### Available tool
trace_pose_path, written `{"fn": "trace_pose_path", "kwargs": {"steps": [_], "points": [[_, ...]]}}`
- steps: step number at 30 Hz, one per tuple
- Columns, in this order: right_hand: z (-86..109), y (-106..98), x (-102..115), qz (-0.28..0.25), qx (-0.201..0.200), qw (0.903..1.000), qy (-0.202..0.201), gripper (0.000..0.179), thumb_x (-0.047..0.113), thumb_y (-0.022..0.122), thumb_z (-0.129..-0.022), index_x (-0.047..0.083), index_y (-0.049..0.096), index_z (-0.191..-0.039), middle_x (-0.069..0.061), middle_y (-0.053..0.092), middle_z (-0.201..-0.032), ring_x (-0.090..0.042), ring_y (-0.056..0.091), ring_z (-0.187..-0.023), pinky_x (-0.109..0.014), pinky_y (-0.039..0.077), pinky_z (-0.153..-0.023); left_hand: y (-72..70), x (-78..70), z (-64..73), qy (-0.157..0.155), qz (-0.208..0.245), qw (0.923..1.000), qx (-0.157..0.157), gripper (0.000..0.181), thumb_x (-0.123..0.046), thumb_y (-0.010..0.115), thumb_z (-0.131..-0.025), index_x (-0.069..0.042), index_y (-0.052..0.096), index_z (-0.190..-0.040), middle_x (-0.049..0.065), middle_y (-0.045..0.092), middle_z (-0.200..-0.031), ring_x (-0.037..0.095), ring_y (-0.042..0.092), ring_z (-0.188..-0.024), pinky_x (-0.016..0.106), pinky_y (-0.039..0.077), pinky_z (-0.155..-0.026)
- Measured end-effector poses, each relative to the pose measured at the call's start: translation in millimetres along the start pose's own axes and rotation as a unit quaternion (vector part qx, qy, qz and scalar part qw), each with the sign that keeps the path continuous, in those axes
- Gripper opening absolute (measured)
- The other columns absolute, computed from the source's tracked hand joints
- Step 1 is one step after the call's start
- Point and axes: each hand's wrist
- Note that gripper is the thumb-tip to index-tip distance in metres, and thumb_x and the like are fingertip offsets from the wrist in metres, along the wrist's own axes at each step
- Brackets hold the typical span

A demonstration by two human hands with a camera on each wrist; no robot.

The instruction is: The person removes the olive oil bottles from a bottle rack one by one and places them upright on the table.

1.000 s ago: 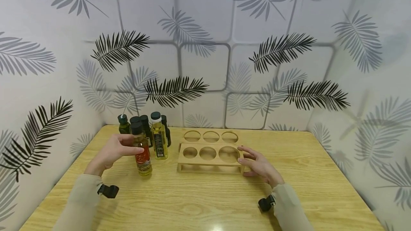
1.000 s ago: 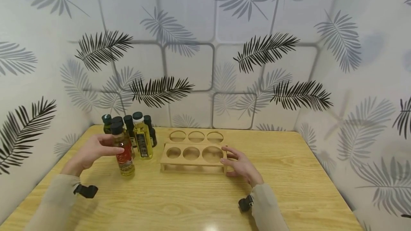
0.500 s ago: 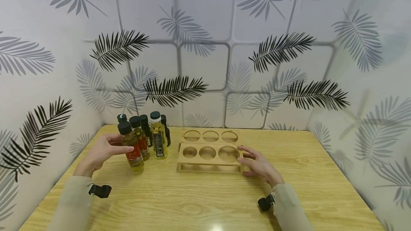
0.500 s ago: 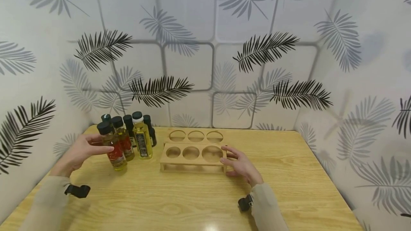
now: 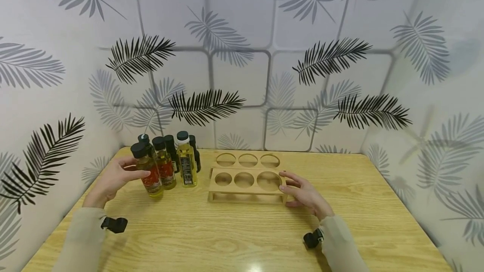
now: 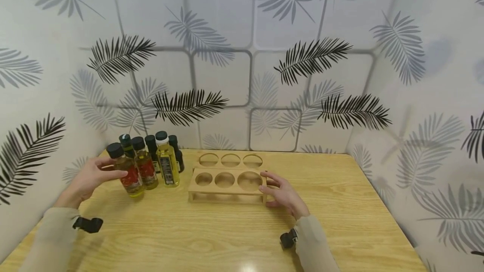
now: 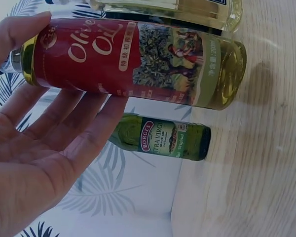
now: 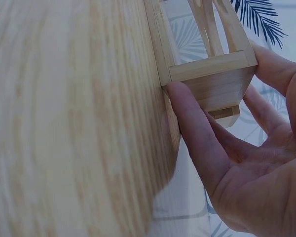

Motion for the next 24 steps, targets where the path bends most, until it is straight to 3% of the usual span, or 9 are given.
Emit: {"fn": "trace_pose_path", "kwargs": {"steps": [15,24], "points": [[1.8,1,0,0.001,0.004,1.0,-0.002,0.064,0.031,0.07,-0.092,0.024,0.042,-0.15,-0.023,0.022,-0.158,-0.043,0.036,-0.14,-0.043,0.058,-0.084,-11.6,19.5,-12.4,-0.02,0.008,0.9992,-0.032,0.093,-0.031,0.072,-0.091,0.009,0.016,-0.153,0.031,0.011,-0.159,0.053,0.008,-0.145,0.071,0.023,-0.108],[1.1,-1,1,-0.004,0.01,0.9999,-0.003,0.062,0.028,0.067,-0.095,0.023,0.041,-0.15,-0.024,0.021,-0.158,-0.045,0.036,-0.139,-0.044,0.058,-0.084,-18.3,25.5,-22.3,-0.028,0.014,0.9989,-0.034,0.094,-0.032,0.071,-0.091,0.006,0.013,-0.154,0.027,0.007,-0.161,0.052,0.015,-0.144,0.068,0.024,-0.11]]}}
Point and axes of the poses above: each hand's wrist, its own z-axis away from the middle knuckle, its own y-axis out of the palm, x = y × z
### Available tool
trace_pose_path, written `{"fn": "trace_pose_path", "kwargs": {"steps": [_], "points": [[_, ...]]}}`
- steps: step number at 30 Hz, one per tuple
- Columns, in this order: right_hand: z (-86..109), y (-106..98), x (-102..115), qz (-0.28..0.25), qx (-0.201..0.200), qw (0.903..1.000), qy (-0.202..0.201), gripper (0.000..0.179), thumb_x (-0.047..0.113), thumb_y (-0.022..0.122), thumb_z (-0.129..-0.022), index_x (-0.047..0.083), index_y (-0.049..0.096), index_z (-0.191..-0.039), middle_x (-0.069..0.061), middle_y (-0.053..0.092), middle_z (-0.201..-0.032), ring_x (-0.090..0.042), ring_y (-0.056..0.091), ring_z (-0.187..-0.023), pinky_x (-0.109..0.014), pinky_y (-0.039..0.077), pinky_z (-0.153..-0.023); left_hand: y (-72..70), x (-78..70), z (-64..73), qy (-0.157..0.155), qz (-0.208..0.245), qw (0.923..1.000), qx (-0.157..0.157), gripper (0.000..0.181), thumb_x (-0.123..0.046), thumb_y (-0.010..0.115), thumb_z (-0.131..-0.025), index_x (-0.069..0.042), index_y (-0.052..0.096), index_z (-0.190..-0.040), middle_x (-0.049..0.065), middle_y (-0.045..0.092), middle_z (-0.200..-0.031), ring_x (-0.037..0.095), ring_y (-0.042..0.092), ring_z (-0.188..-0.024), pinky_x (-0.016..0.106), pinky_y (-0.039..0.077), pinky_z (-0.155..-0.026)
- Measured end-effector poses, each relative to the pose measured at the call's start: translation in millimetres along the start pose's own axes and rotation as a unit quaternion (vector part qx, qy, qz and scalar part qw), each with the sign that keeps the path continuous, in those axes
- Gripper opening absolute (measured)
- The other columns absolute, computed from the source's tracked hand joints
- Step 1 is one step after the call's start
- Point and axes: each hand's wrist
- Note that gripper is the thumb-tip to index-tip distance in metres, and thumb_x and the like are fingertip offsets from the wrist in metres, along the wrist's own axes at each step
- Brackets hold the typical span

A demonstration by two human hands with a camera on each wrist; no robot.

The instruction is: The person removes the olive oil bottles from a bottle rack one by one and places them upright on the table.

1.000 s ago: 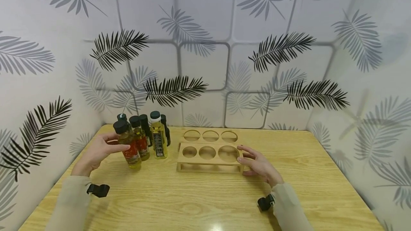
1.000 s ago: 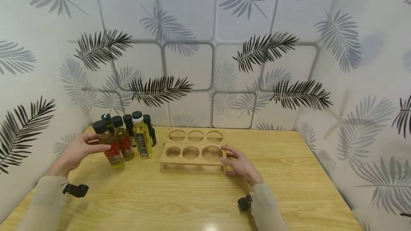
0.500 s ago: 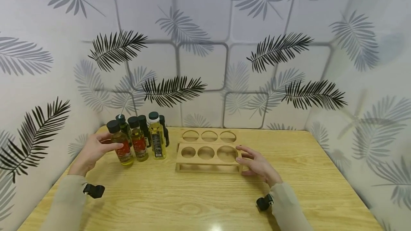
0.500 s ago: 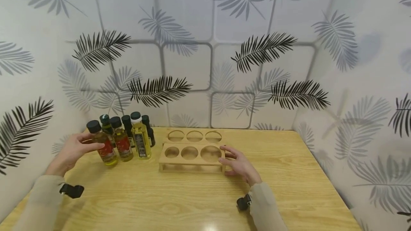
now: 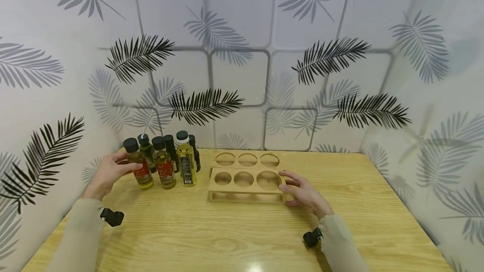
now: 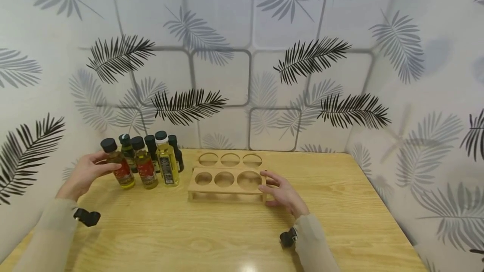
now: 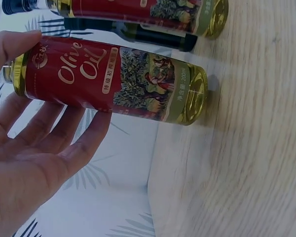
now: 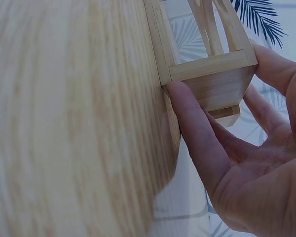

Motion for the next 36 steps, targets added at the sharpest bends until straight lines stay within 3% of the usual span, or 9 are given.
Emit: {"fn": "trace_pose_path", "kwargs": {"steps": [7,10,11,14,17,23,27,36], "points": [[-1.3,-1,-2,-0.005,-0.004,1.0,0.001,0.063,0.03,0.071,-0.091,0.025,0.045,-0.148,-0.022,0.023,-0.159,-0.044,0.038,-0.139,-0.043,0.059,-0.083,-3.0,5.5,-4.6,-0.002,0.002,0.9999,0.016,0.096,-0.034,0.07,-0.092,0.006,0.009,-0.155,0.027,0.005,-0.161,0.05,0.033,-0.138,0.066,0.028,-0.11],[-1.5,-1,-2,-0.005,-0.005,1.0,0.001,0.063,0.03,0.071,-0.091,0.025,0.045,-0.148,-0.022,0.023,-0.158,-0.044,0.038,-0.138,-0.044,0.059,-0.083,-4.8,10.6,-7.5,0.001,0.002,0.9997,0.023,0.095,-0.035,0.068,-0.093,0.005,0.008,-0.155,0.028,0.005,-0.161,0.035,0.053,-0.128,0.059,0.034,-0.11],[-1.6,-1,-2,-0.005,-0.006,1.0,0.001,0.062,0.03,0.071,-0.092,0.025,0.045,-0.148,-0.022,0.023,-0.158,-0.044,0.038,-0.138,-0.044,0.059,-0.083,-5.3,12.6,-9.1,0.002,0.002,0.9997,0.026,0.094,-0.034,0.067,-0.094,0.005,0.007,-0.155,0.029,0.005,-0.161,0.034,0.054,-0.127,0.055,0.038,-0.109],[-2.0,-1,-2,-0.004,-0.008,1.0,0.003,0.062,0.029,0.07,-0.092,0.025,0.044,-0.148,-0.022,0.023,-0.158,-0.044,0.038,-0.138,-0.043,0.059,-0.083,-6.0,14.9,-11.7,0.006,0.006,0.9994,0.033,0.092,-0.034,0.065,-0.096,0.004,0.005,-0.156,0.029,0.004,-0.161,0.033,0.05,-0.132,0.046,0.045,-0.105],[-2.1,0,-2,-0.003,-0.009,0.9999,0.002,0.062,0.029,0.07,-0.092,0.025,0.044,-0.148,-0.021,0.023,-0.158,-0.044,0.038,-0.139,-0.043,0.059,-0.083,-4.6,15.0,-12.6,0.004,0.013,0.9994,0.032,0.094,-0.037,0.064,-0.096,0.001,0.003,-0.157,0.027,0.003,-0.162,0.043,0.033,-0.141,0.046,0.044,-0.106],[-2.1,1,-2,0.0,-0.01,1.0,0.001,0.062,0.029,0.07,-0.092,0.026,0.045,-0.148,-0.021,0.024,-0.158,-0.043,0.035,-0.141,-0.043,0.059,-0.082,0.7,17.7,-12.3,0.009,0.035,0.9992,0.016,0.091,-0.047,0.061,-0.095,-0.004,0.011,-0.158,0.021,0.001,-0.163,0.043,0.029,-0.143,0.055,0.037,-0.11],[-2.0,1,-1,0.0,-0.009,1.0,0.001,0.06,0.028,0.069,-0.093,0.026,0.045,-0.148,-0.021,0.024,-0.158,-0.043,0.033,-0.142,-0.043,0.059,-0.082,0.5,18.9,-12.5,0.015,0.052,0.9982,0.025,0.088,-0.045,0.06,-0.097,-0.002,0.013,-0.157,0.019,-0.005,-0.164,0.044,0.022,-0.145,0.058,0.034,-0.111],[-1.6,1,-2,0.0,-0.009,1.0,0.0,0.061,0.028,0.069,-0.093,0.026,0.044,-0.148,-0.021,0.023,-0.159,-0.043,0.032,-0.142,-0.044,0.059,-0.083,-0.2,15.3,-15.0,0.018,0.038,0.9987,0.028,0.087,-0.044,0.06,-0.097,0.0,0.014,-0.156,0.024,0.001,-0.163,0.045,0.02,-0.146,0.058,0.03,-0.113]]}}
Point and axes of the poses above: each hand's wrist, its own z-axis away from the middle knuckle, its own y-axis out of the palm, x = y × z
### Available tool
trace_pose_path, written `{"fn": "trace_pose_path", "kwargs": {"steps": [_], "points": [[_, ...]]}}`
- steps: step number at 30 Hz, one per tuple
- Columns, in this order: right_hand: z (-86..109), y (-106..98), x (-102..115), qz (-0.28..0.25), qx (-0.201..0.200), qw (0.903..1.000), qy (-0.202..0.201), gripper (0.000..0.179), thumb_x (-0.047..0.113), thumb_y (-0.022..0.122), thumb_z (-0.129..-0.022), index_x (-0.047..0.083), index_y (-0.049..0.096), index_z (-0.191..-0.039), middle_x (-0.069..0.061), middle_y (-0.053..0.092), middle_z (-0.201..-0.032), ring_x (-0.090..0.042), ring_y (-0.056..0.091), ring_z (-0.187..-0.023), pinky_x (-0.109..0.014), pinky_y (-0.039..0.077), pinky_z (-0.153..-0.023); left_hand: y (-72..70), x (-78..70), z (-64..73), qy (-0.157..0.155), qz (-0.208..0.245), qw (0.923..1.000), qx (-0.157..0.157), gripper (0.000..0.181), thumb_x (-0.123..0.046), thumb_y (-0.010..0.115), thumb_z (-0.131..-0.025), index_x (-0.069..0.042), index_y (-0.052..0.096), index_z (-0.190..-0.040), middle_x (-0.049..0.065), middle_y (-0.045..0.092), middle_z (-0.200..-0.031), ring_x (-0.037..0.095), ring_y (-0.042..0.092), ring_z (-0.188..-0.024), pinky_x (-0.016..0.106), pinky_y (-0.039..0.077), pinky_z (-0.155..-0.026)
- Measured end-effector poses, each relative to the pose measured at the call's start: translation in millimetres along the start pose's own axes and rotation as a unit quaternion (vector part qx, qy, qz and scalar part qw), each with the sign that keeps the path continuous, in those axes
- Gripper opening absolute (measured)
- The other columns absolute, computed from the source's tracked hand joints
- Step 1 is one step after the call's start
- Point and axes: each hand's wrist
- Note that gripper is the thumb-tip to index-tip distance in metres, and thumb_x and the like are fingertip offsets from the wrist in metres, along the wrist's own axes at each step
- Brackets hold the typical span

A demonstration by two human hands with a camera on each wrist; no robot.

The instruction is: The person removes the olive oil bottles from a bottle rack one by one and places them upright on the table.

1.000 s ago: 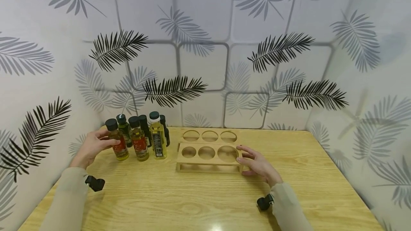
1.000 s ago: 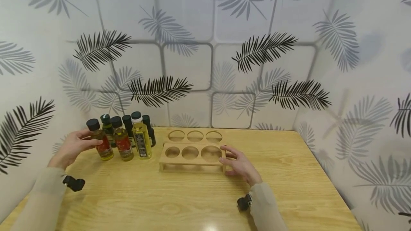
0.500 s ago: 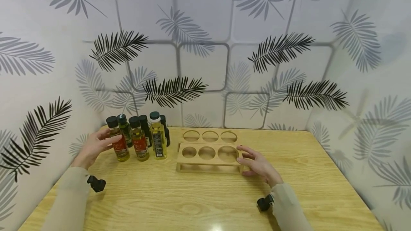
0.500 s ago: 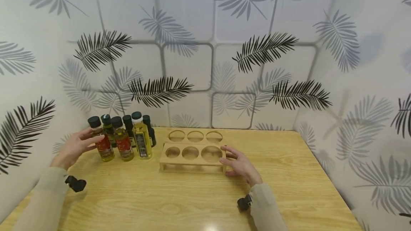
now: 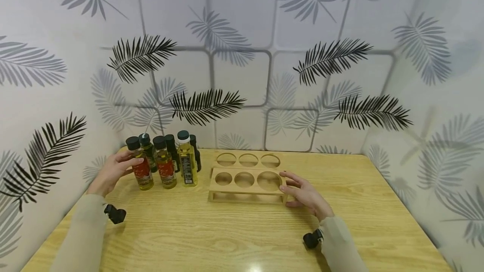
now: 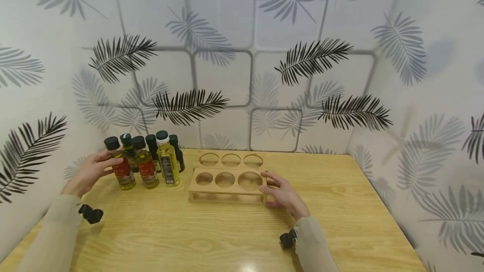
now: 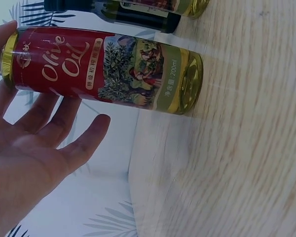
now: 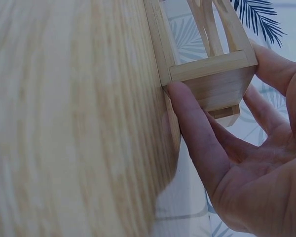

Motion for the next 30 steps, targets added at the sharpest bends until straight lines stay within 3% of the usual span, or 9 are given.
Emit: {"fn": "trace_pose_path", "kwargs": {"steps": [18,23,27,30], "points": [[-0.2,1.2,1.4,0.003,0.002,1.0,-0.001,0.061,0.028,0.069,-0.093,0.026,0.044,-0.149,-0.022,0.023,-0.159,-0.043,0.035,-0.141,-0.044,0.059,-0.083,-0.8,2.6,1.4,-0.006,0.012,0.9999,-0.007,0.082,-0.04,0.06,-0.098,0.002,0.019,-0.155,0.023,-0.004,-0.163,0.047,0.015,-0.146,0.06,0.027,-0.114],[-0.6,1.3,0.6,0.002,0.002,1.0,-0.001,0.062,0.03,0.07,-0.092,0.026,0.044,-0.149,-0.021,0.023,-0.159,-0.043,0.034,-0.141,-0.044,0.059,-0.083,-0.1,3.9,1.9,-0.007,0.012,0.9999,-0.009,0.086,-0.04,0.061,-0.097,0.001,0.013,-0.156,0.022,-0.007,-0.162,0.047,0.011,-0.147,0.061,0.026,-0.114],[-0.7,0.8,-0.5,0.001,0.001,1.0,0.0,0.063,0.031,0.07,-0.092,0.026,0.044,-0.149,-0.021,0.023,-0.159,-0.043,0.034,-0.142,-0.043,0.059,-0.083,0.8,4.3,4.1,0.003,0.005,0.9998,-0.021,0.092,-0.043,0.059,-0.098,-0.002,0.001,-0.157,0.026,0.0,-0.162,0.046,0.013,-0.147,0.06,0.026,-0.114],[0.1,0.6,-0.9,0.002,0.002,1.0,0.0,0.063,0.031,0.07,-0.092,0.026,0.043,-0.149,-0.021,0.023,-0.159,-0.042,0.032,-0.143,-0.043,0.059,-0.083,2.4,3.8,6.5,0.018,-0.007,0.9987,-0.047,0.09,-0.047,0.056,-0.098,-0.004,0.003,-0.158,0.026,0.017,-0.159,0.038,0.03,-0.143,0.057,0.031,-0.112]]}}
Point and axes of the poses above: each hand's wrist, its own z-axis away from the middle knuckle, its own y-axis out of the palm, x = y × z
